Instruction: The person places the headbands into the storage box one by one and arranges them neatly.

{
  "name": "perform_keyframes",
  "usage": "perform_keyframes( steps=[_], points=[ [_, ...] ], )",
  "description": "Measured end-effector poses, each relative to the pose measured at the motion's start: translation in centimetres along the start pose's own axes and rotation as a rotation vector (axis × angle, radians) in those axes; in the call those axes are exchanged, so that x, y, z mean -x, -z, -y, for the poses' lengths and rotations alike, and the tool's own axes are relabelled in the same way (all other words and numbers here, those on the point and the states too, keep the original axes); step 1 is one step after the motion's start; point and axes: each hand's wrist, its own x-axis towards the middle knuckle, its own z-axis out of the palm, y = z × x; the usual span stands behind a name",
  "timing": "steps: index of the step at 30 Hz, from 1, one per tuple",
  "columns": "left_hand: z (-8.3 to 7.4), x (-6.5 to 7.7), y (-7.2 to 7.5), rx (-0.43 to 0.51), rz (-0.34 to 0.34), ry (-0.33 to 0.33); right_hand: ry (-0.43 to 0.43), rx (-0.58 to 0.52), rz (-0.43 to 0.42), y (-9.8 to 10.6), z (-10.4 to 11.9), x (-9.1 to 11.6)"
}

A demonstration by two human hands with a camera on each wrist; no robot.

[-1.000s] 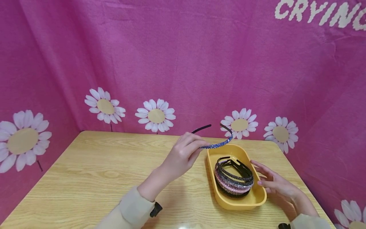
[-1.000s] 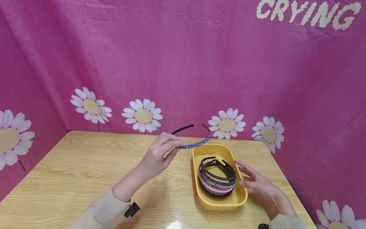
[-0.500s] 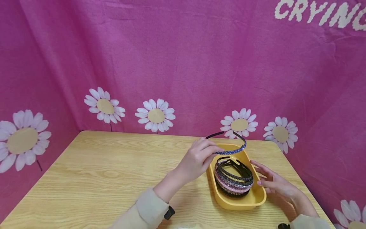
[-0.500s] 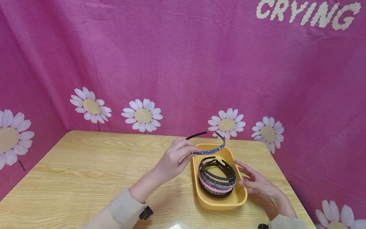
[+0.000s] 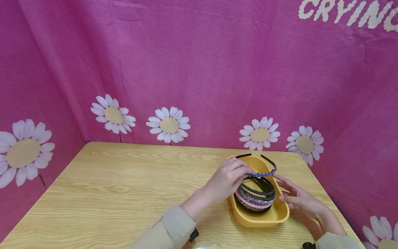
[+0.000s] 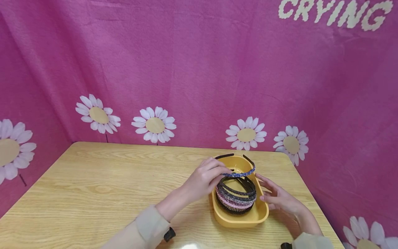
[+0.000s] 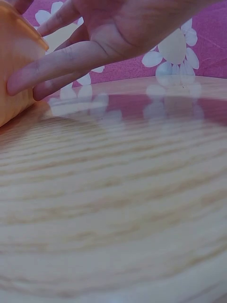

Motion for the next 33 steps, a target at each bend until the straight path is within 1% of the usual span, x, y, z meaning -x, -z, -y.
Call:
perform_keyframes(
  steps=[2, 7, 13, 15, 19, 24, 29, 33],
  points=[
    [0.0, 0.0, -0.4, -0.005, 0.014, 0.002, -0.003, 0.005, -0.004, 0.0, 0.0, 0.0],
    [0.0, 0.4, -1.7, 0.016, 0.047, 0.012, -0.003, 0.009, -0.007, 0.0, -0.1, 0.2],
    [-0.1, 1.0, -2.9, 0.017, 0.11, 0.032, -0.014, 0.007, -0.02, 0.0, -0.2, 0.1],
    [-0.1, 1.1, -3.2, 0.029, 0.127, 0.043, -0.026, 0.007, -0.022, 0.1, -0.2, 0.1],
    [-0.1, 1.3, -3.8, 0.018, 0.154, 0.052, -0.031, -0.004, -0.004, 0.2, -0.1, 0.0],
    [-0.2, 1.4, -4.4, 0.013, 0.199, 0.07, 0.003, -0.01, 0.033, 0.3, -0.2, -0.1],
    [-0.4, 1.5, -4.7, 0.015, 0.26, 0.092, 0.011, -0.006, 0.037, 0.3, -0.3, -0.1],
    [-0.3, 1.4, -4.8, 0.014, 0.282, 0.099, 0.013, -0.005, 0.03, 0.3, -0.3, -0.1]
  ],
)
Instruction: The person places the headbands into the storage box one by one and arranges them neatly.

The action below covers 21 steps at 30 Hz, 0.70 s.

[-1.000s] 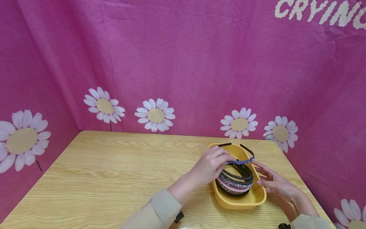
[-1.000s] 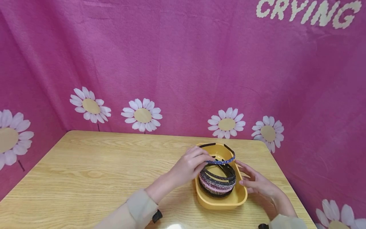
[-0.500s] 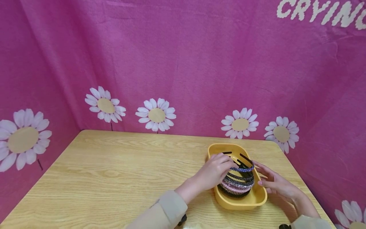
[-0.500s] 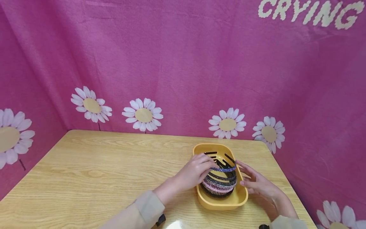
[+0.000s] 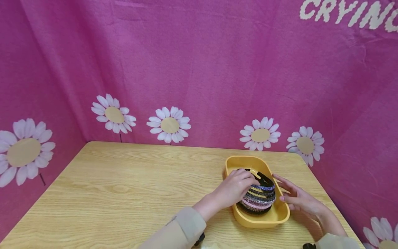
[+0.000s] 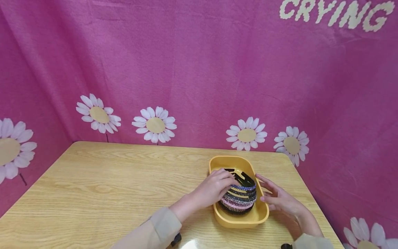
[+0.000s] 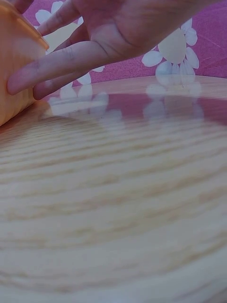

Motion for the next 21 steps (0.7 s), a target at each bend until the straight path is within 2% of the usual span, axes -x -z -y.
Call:
perform_keyframes(
  steps=[9, 21],
  points=[
    [0.11, -0.35, -0.1, -0.049, 0.024, -0.025, 0.007, -0.013, 0.01, -0.01, 0.09, 0.0],
    [-0.11, -0.32, -0.14, -0.024, 0.098, -0.035, -0.018, -0.012, 0.0, 0.07, 0.09, 0.02]
  ],
)
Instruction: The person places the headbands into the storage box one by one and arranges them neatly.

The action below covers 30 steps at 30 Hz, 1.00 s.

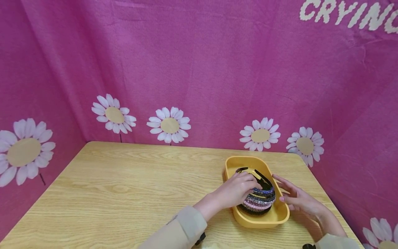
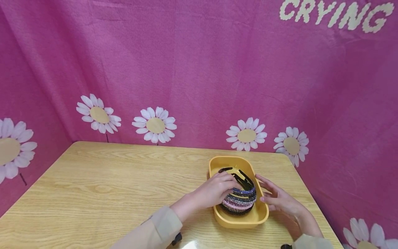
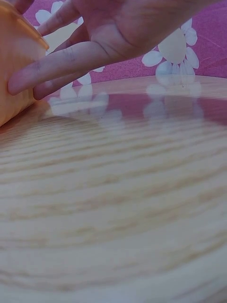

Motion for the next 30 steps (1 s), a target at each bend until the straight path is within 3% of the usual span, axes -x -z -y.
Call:
perform_keyframes(
  steps=[24, 30],
  points=[
    [-0.07, 0.08, 0.49, 0.01, 0.018, 0.018, 0.028, -0.04, 0.036, 0.09, -0.35, -0.12],
    [-0.13, -0.45, 0.7, 0.009, 0.143, 0.08, 0.011, -0.031, 0.019, 0.0, -0.13, -0.06]
  ],
)
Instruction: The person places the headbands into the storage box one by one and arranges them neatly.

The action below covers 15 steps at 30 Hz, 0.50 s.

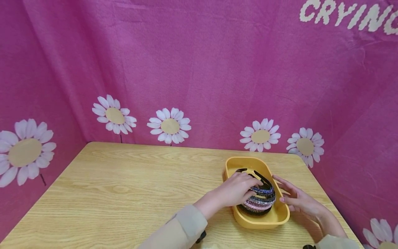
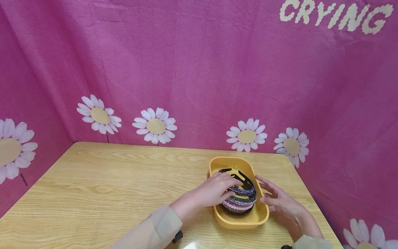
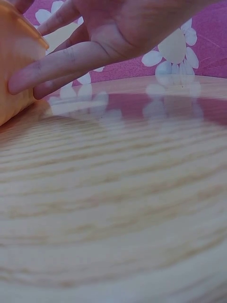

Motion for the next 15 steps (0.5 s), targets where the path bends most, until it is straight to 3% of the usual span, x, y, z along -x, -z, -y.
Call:
perform_keyframes(
  steps=[3, 6, 15],
  points=[
    [0.06, -0.29, -0.16, 0.001, 0.072, 0.032, 0.003, -0.007, 0.004, -0.04, 0.01, -0.01],
    [0.09, -0.42, -0.23, 0.013, 0.098, 0.046, 0.009, -0.009, 0.005, -0.08, -0.02, -0.03],
    [0.17, -0.21, -0.26, 0.027, 0.04, 0.006, 0.017, 0.008, 0.006, -0.04, 0.0, 0.01]
  ],
)
